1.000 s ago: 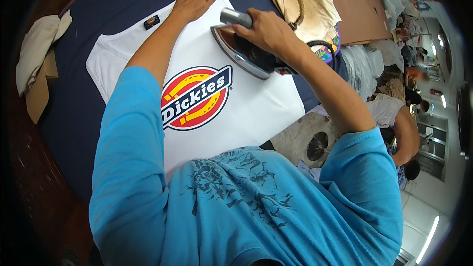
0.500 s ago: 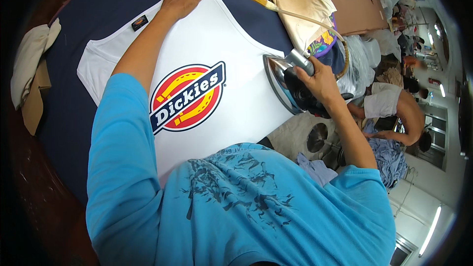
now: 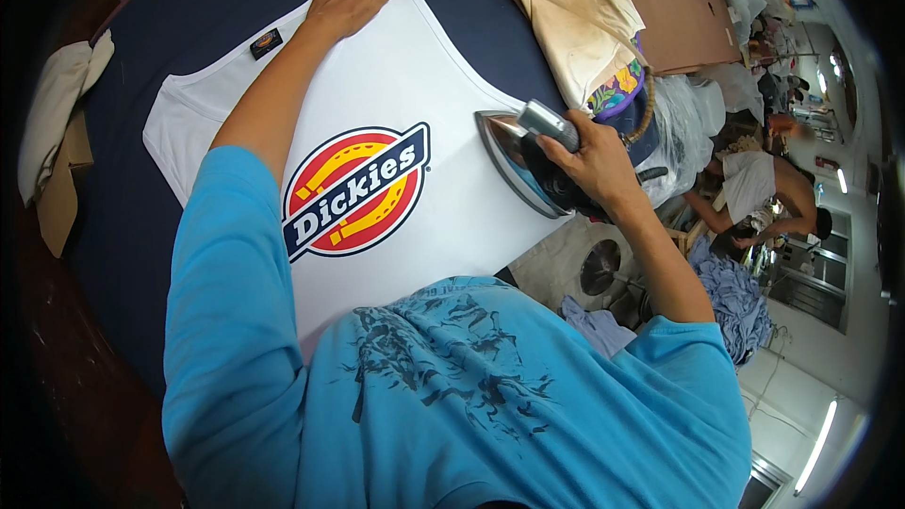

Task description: The person picks up a white tank top from a stack, places it onto an ironing board, and irons both sides of the garment using a steam iron.

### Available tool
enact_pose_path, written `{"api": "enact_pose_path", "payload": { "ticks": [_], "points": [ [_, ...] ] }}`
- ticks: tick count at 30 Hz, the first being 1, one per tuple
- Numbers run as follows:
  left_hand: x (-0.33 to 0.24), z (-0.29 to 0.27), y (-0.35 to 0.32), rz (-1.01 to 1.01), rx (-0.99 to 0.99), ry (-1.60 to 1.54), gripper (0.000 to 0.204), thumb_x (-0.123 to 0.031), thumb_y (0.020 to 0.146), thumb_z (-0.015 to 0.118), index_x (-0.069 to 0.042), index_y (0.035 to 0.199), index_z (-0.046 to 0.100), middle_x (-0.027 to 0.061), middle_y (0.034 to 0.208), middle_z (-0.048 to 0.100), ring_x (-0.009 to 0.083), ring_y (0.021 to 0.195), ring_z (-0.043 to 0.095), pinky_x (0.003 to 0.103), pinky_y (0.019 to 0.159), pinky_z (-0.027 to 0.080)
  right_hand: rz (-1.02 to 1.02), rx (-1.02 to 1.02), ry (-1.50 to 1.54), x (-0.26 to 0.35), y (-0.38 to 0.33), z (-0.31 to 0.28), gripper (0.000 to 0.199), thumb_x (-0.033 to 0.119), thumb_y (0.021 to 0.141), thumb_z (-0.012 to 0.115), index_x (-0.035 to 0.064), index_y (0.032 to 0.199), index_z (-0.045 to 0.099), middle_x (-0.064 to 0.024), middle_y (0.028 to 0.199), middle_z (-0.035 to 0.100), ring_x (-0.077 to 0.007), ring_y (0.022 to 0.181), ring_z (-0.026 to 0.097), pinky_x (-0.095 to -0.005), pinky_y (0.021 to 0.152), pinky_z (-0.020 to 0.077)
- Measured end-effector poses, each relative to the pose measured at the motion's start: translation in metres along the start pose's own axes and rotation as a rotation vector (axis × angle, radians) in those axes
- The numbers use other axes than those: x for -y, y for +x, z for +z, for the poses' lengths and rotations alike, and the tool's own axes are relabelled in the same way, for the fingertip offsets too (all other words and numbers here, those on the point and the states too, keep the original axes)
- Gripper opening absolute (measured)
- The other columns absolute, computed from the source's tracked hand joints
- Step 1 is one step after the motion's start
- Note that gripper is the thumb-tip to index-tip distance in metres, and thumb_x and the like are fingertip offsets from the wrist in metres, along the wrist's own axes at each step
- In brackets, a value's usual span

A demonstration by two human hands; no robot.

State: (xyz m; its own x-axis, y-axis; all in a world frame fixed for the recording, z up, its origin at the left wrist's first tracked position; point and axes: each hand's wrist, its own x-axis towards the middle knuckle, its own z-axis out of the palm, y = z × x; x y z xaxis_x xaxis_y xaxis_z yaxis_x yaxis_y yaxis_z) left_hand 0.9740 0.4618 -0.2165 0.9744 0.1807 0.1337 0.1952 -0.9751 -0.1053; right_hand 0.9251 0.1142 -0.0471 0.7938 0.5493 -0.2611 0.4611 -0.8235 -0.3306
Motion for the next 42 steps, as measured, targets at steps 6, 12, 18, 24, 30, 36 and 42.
{"api": "enact_pose_path", "payload": {
  "ticks": [6,12,18,24,30,36,42],
  "points": [
    [0.004,0.004,0.000,0.001,-0.019,0.050,0.046,-0.044,0.094,0.025,-0.039,0.140,0.022,-0.0095,0.148,0.019,0.0160,0.138,0.015,0.055,0.108,0.010,0.079,-0.014,-0.040,0.008,0.007,0.000,0.042,0.041,0.079,0.061,0.0005,0.091,0.058,-0.0206,0.070,0.061,-0.0348,0.070,0.062,-0.0413,0.064,0.0476],
    [0.001,0.002,0.001,0.007,0.009,0.036,0.046,-0.044,0.095,0.025,-0.039,0.140,0.022,-0.0090,0.148,0.020,0.0172,0.138,0.016,0.056,0.108,0.011,0.224,-0.128,0.086,-0.021,-0.014,-0.004,0.048,0.038,0.079,0.062,-0.0040,0.103,0.059,-0.0247,0.080,0.064,-0.0343,0.077,0.065,-0.0372,0.070,0.0487],
    [0.001,0.002,0.001,0.011,-0.015,0.047,0.046,-0.043,0.095,0.025,-0.038,0.140,0.023,-0.0089,0.148,0.021,0.0181,0.137,0.017,0.056,0.107,0.011,0.254,-0.123,0.168,-0.044,-0.027,-0.011,0.050,0.038,0.078,0.064,-0.0055,0.102,0.058,-0.0245,0.080,0.064,-0.0355,0.076,0.064,-0.0382,0.070,0.0475],
    [0.001,0.010,0.001,0.027,-0.025,0.030,0.046,-0.040,0.095,0.027,-0.037,0.140,0.022,-0.0087,0.148,0.020,0.0178,0.138,0.016,0.057,0.107,0.011,0.022,-0.084,-0.053,-0.009,0.022,-0.009,0.046,0.041,0.078,0.062,-0.0020,0.093,0.058,-0.0232,0.075,0.062,-0.0377,0.071,0.062,-0.0417,0.066,0.0475],
    [0.001,-0.010,0.006,0.049,0.076,0.074,0.047,-0.041,0.095,0.029,-0.036,0.141,0.021,-0.0081,0.149,0.019,0.0199,0.137,0.016,0.059,0.105,0.012,-0.079,-0.041,-0.136,0.043,0.062,0.000,0.044,0.043,0.079,0.059,0.0002,0.086,0.056,-0.0216,0.073,0.062,-0.0381,0.070,0.061,-0.0437,0.064,0.0479],
    [0.013,-0.019,0.004,0.089,0.096,-0.098,0.050,-0.045,0.095,0.027,-0.032,0.142,0.019,-0.0061,0.150,0.016,0.0228,0.138,0.015,0.058,0.105,0.013,-0.183,-0.022,-0.038,0.079,0.105,0.000,0.044,0.041,0.078,0.063,-0.0009,0.086,0.056,-0.0222,0.073,0.062,-0.0387,0.073,0.061,-0.0430,0.066,0.0476],
    [0.098,-0.060,-0.099,0.119,-0.229,-0.299,0.043,-0.024,0.090,0.043,-0.023,0.133,0.041,0.0025,0.135,0.042,0.0190,0.126,0.034,0.044,0.100,0.029,-0.413,-0.018,-0.021,0.120,0.149,0.001,0.041,0.031,0.072,0.069,-0.0020,0.093,0.058,-0.0243,0.083,0.063,-0.0381,0.081,0.062,-0.0402,0.074,0.0479]
  ]
}}
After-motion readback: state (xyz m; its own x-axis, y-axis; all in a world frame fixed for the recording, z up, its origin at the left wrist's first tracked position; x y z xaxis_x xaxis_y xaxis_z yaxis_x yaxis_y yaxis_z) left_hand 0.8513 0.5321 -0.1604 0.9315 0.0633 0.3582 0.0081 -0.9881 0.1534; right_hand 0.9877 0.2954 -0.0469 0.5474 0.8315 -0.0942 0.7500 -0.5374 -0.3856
